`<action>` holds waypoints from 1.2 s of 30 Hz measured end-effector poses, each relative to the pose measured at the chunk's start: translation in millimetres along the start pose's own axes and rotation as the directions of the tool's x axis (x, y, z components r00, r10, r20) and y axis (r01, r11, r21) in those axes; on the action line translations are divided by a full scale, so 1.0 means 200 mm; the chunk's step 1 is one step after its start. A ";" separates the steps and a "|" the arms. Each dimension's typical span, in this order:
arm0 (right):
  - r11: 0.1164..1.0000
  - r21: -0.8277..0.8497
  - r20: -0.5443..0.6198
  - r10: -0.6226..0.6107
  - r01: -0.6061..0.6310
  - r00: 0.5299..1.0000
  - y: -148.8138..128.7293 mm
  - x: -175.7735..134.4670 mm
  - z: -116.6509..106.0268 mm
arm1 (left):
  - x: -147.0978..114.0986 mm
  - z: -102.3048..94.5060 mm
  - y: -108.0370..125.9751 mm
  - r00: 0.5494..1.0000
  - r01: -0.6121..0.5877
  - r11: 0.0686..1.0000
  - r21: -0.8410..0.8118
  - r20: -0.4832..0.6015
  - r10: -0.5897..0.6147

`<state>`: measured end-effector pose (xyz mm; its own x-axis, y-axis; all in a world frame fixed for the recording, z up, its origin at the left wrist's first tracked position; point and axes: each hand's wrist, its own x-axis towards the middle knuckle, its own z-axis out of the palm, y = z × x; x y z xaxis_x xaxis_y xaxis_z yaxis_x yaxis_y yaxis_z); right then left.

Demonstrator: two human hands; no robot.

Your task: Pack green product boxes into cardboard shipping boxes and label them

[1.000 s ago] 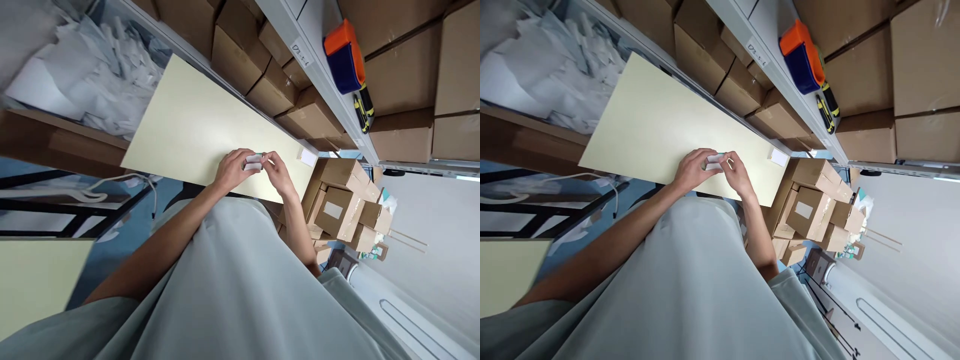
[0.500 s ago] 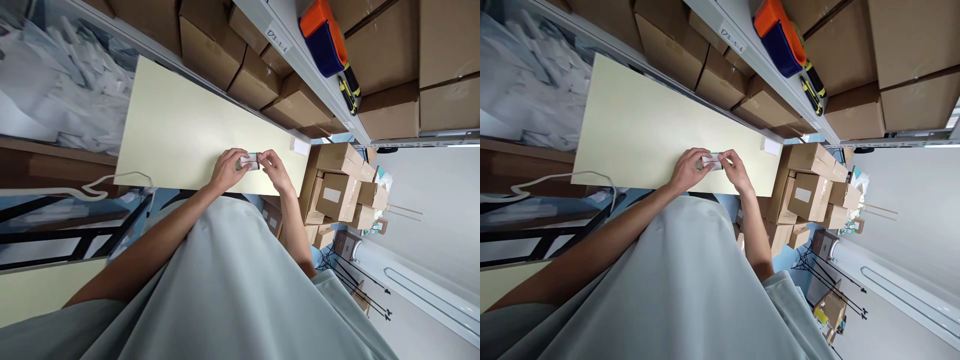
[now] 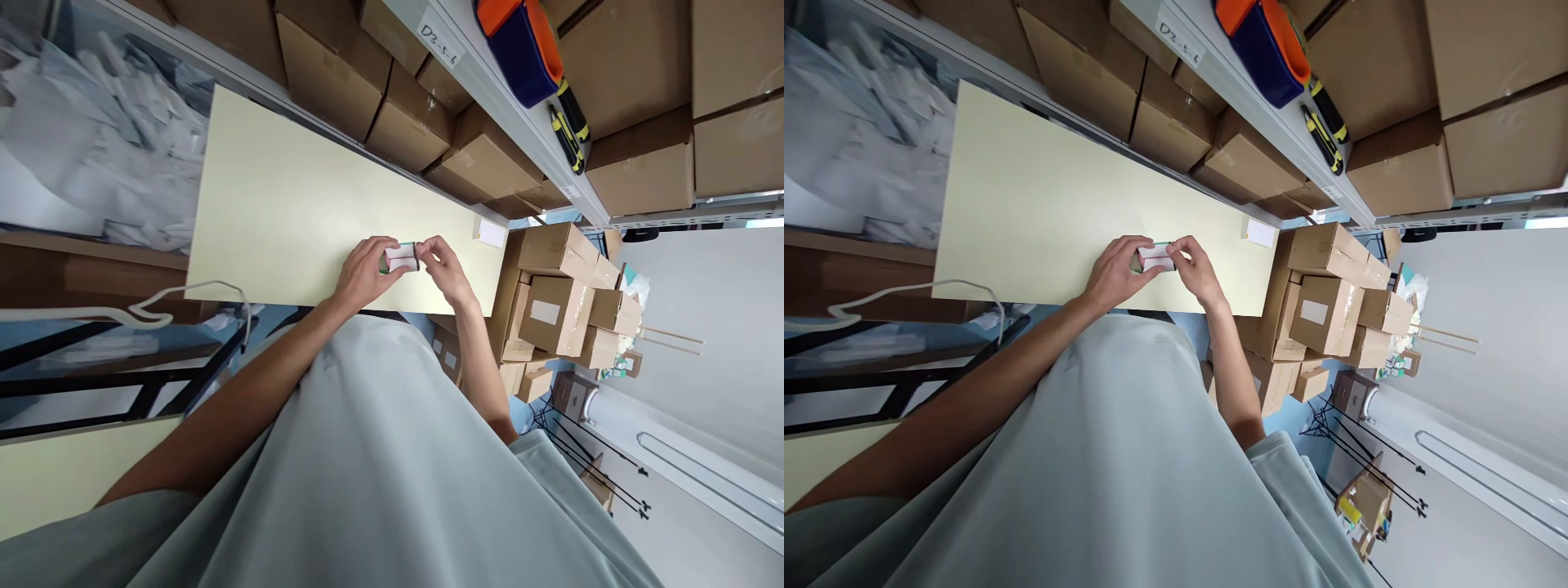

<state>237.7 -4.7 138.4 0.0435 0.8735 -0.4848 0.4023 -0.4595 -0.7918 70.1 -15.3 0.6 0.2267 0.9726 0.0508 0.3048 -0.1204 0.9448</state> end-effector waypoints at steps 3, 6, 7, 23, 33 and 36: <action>1.000 0.015 0.017 -0.009 0.009 1.000 0.01 0.00 0.00 | -0.01 0.00 -0.01 1.000 0.020 1.000 0.002 0.001 -0.020; 0.999 0.034 0.022 -0.025 0.024 0.999 0.02 -0.01 -0.01 | -0.02 -0.01 -0.03 1.000 0.015 1.000 0.010 0.005 -0.015; 0.999 0.036 0.021 -0.026 0.025 0.999 0.02 -0.01 -0.01 | -0.03 -0.01 -0.03 1.000 0.007 1.000 0.009 0.004 -0.007; 0.991 -0.004 0.004 -0.134 0.134 0.991 0.17 0.10 -0.05 | -0.02 -0.04 0.01 1.000 0.015 0.999 0.029 -0.011 -0.015; 0.989 0.139 0.032 -0.063 0.058 0.998 0.26 0.16 -0.07 | -0.05 -0.06 0.01 0.998 0.062 0.998 -0.013 0.026 -0.062; 0.977 0.214 0.029 -0.012 0.005 1.000 0.29 0.17 -0.06 | -0.05 -0.06 0.03 0.994 0.104 0.993 -0.049 0.027 -0.102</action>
<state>273.6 0.2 79.2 0.0125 0.8739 -0.4859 0.1980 -0.4785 -0.8555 57.5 -23.2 9.3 0.2193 0.9741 -0.0550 0.2811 -0.0091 0.9596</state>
